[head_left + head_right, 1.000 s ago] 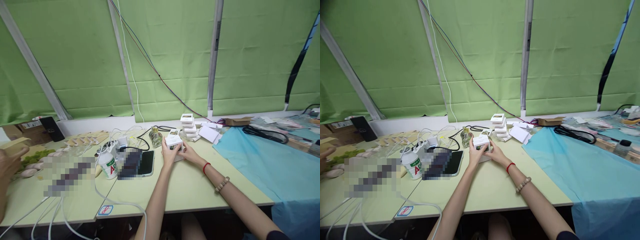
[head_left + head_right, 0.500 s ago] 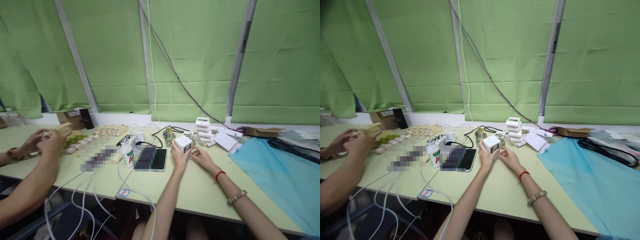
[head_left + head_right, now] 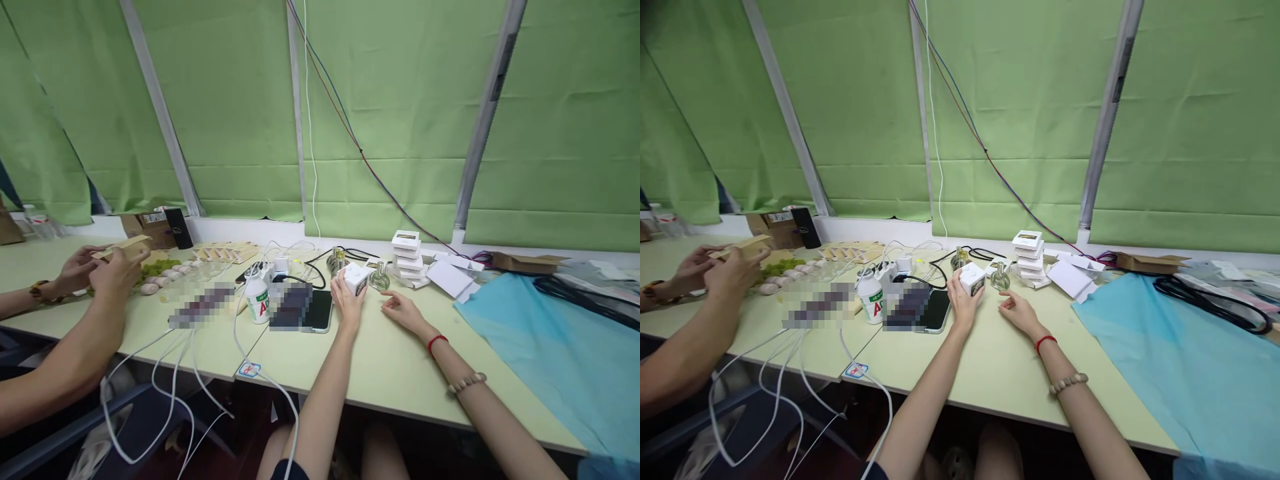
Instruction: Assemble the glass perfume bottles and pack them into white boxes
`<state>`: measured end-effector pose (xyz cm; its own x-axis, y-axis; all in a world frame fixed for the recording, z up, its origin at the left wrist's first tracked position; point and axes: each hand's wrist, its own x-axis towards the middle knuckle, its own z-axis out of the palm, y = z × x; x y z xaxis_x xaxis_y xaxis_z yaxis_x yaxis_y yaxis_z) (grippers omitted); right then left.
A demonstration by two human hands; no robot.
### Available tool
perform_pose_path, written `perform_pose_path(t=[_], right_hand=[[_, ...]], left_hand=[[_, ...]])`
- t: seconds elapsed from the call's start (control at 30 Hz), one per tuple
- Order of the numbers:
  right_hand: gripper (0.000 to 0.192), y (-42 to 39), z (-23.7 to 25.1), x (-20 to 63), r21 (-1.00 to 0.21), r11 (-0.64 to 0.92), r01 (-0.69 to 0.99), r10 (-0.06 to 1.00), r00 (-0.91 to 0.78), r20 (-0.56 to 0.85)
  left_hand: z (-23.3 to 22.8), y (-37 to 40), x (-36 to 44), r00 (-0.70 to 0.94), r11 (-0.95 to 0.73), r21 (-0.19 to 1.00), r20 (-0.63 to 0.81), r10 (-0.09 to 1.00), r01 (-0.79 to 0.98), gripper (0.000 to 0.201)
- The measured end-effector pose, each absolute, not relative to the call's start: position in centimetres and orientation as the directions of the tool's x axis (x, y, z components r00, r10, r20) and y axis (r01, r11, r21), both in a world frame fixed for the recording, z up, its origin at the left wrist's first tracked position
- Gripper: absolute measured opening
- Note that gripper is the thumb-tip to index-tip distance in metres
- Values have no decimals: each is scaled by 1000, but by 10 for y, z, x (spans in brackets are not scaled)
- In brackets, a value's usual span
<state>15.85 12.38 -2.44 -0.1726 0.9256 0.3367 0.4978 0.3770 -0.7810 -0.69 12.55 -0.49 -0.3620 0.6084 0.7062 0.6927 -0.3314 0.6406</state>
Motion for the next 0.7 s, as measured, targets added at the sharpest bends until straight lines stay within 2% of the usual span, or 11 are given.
perform_pose_path(t=[0.13, 0.27, 0.4, 0.47, 0.53, 0.6, 0.63, 0.7], right_hand=[[39, 126, -30, 160, -810, 351, 470, 935, -124, 333], [38, 124, -31, 159, -818, 310, 484, 944, -54, 325], [37, 112, -28, 157, -807, 235, 541, 953, 36, 301], [37, 102, -25, 156, -796, 201, 571, 956, 61, 285], [37, 90, -21, 158, -783, 183, 595, 962, 57, 268], [37, 76, -16, 161, -768, 181, 614, 967, 31, 252], [36, 69, -13, 164, -759, 186, 623, 969, 13, 248], [32, 51, -3, 170, -743, 209, 636, 970, -37, 240]], left_hand=[[-7, 120, -5, -343, -280, 608, 705, 621, 743, 67], [-9, 107, 0, -339, -245, 547, 750, 568, 800, 68], [-5, 77, 9, -316, -327, 517, 803, 506, 791, 64], [-4, 48, 15, -156, -460, 396, 866, 476, 795, 55], [-6, 7, 18, 120, -623, 181, 904, 410, 761, 44], [-13, -42, 19, 360, -785, -14, 894, 268, 619, 30], [-17, -68, 17, 433, -848, -95, 886, 167, 521, 24], [-26, -118, 10, 485, -916, -178, 874, 21, 359, 14]])
